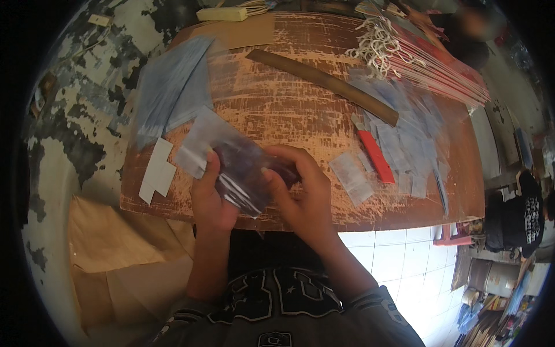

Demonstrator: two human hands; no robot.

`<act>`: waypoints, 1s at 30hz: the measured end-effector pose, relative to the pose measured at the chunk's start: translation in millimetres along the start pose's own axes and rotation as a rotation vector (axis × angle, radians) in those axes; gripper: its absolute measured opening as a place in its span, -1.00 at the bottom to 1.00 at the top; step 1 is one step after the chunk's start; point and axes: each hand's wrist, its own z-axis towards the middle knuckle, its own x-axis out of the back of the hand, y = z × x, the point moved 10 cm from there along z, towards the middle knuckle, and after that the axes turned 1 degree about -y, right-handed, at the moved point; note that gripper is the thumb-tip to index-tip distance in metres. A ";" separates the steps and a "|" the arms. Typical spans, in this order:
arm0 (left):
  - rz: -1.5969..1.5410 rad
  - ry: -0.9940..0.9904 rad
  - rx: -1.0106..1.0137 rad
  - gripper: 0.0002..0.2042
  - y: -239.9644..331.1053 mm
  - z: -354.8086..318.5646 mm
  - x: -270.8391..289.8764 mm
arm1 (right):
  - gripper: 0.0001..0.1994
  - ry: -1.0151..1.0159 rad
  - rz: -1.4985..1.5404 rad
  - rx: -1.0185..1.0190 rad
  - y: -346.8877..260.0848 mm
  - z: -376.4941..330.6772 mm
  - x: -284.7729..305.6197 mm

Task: The person measures and cuts small rectangular pieces from a larger translucent plastic sheet using a utility knife and a wooden ruler. They align the ruler on the sheet, score the material, and separate the cut sections, repeating the process to produce multiple identical pieces.

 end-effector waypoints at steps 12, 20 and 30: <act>0.016 0.117 -0.010 -0.58 -5.2 -6.5 0.2 | -0.69 0.057 -0.092 0.055 8.7 -10.7 2.7; 0.117 0.011 0.022 -0.64 0.0 -14.3 1.1 | -0.69 -0.091 -0.002 -0.066 9.9 1.3 10.3; 0.490 -0.166 0.059 -0.60 2.4 -24.8 -16.4 | -0.70 -0.234 0.068 -0.081 -26.9 42.0 -7.1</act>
